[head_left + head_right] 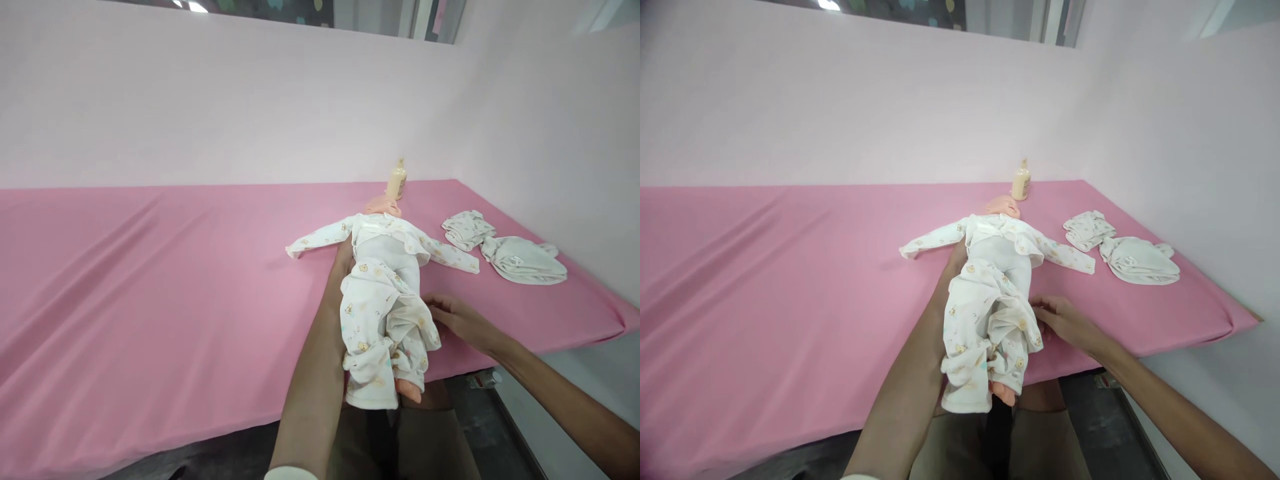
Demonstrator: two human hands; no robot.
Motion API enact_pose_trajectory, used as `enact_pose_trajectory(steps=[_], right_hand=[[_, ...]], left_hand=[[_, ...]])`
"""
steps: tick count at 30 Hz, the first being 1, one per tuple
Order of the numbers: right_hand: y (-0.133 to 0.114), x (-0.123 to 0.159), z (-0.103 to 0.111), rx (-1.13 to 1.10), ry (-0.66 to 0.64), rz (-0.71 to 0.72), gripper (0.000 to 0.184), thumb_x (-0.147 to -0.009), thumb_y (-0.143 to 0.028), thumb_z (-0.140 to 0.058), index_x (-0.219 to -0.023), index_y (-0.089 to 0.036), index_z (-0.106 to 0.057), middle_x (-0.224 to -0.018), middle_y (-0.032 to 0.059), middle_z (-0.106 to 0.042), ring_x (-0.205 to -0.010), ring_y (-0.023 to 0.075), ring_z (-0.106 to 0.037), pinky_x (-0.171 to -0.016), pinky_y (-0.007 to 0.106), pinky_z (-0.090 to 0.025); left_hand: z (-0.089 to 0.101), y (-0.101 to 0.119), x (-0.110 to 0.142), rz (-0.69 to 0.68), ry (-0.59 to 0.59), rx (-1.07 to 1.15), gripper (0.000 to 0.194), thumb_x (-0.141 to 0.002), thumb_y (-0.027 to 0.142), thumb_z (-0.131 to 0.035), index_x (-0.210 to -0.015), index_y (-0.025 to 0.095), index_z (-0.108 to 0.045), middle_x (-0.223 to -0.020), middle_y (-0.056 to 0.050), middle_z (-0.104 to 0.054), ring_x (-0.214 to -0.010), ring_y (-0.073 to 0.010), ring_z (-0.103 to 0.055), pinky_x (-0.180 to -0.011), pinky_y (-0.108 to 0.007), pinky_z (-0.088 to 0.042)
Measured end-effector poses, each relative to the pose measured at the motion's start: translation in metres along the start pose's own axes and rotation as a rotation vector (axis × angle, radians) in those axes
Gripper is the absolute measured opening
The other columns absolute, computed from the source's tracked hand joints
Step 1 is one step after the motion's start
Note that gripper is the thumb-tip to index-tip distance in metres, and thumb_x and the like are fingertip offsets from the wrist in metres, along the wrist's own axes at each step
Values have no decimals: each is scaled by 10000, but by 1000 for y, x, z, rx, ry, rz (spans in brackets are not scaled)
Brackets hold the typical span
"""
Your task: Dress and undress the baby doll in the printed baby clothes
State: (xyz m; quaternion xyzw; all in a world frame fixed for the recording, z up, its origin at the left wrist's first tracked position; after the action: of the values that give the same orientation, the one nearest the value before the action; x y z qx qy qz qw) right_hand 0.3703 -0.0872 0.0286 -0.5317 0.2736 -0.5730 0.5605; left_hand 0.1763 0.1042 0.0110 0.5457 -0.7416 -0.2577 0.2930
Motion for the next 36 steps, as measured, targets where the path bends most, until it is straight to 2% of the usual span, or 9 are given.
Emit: enact_pose_trajectory(steps=[4, 9, 15, 20, 24, 28, 32, 36], right_hand=[[5, -7, 3, -11, -37, 21, 350, -843, -497, -598, -999, -193, -674, -729, 9, -615, -652, 145, -529, -613, 282, -441], [9, -6, 3, 8, -51, 76, 290, -827, -463, -624, -909, -190, -676, -765, 12, -622, -681, 146, -523, -630, 279, -435], [12, -5, 0, 110, 3, 236, 191, -845, -392, -621, -868, -204, -647, -851, 29, -644, -790, 182, -567, -693, 295, -448], [13, -5, -2, 216, 11, 347, 156, -879, -361, -579, -839, -212, -602, -845, 21, -628, -774, 173, -556, -689, 287, -442], [14, -12, 3, 354, 140, 362, 173, -893, -370, -542, -843, -211, -587, -869, 25, -638, -779, 174, -561, -689, 287, -433], [13, -31, 21, 433, 300, 345, 228, -893, -395, -507, -795, -205, -586, -793, 16, -639, -712, 171, -558, -642, 286, -414], [5, -58, 40, 538, 391, 351, 228, -866, -375, -492, -764, -205, -605, -797, 25, -658, -694, 183, -561, -616, 292, -413], [-3, -78, 50, 536, 400, 351, 189, -838, -321, -490, -832, -205, -639, -826, 31, -684, -737, 196, -598, -655, 299, -444]], left_hand=[[-6, 5, 9, 19, 5, -105, 273, -841, 382, -671, -902, 118, -643, -866, -103, -705, -1098, -268, -564, -1008, -370, -399], [-9, 9, 12, -48, 22, -181, 302, -911, 405, -560, -985, 117, -610, -911, -95, -698, -1085, -244, -571, -979, -340, -419], [-17, 14, 16, -129, 52, -224, 140, -937, 194, -495, -1021, 123, -583, -958, -64, -695, -1118, -185, -550, -996, -266, -393], [-23, 18, 21, -140, 62, -256, 180, -908, 63, -457, -1001, 101, -606, -1054, -101, -696, -1268, -203, -463, -1103, -301, -299], [-20, 16, 18, -131, 40, -270, 193, -935, 131, -455, -1010, 92, -629, -1156, -115, -678, -1339, -235, -409, -1160, -347, -233], [-15, 13, 15, -107, 20, -266, 252, -952, 203, -462, -1126, 103, -614, -1246, -103, -648, -1368, -235, -392, -1183, -348, -204], [-15, 12, 14, -93, -12, -227, 317, -962, 263, -463, -1212, 106, -579, -1249, -102, -649, -1345, -233, -428, -1164, -339, -261], [-13, 7, 9, -34, -36, -172, 388, -971, 377, -440, -1177, 87, -595, -1161, -121, -686, -1281, -243, -487, -1114, -335, -344]])
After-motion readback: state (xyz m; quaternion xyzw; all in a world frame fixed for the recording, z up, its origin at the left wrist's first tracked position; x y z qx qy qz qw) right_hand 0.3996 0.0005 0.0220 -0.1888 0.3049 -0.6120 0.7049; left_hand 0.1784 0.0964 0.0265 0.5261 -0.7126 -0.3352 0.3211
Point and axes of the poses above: each hand's wrist, its own x-axis away from the middle knuckle, its own z-axis out of the back of the hand, y = z × x, the point moved 1 cm from there along -x, towards the middle knuckle
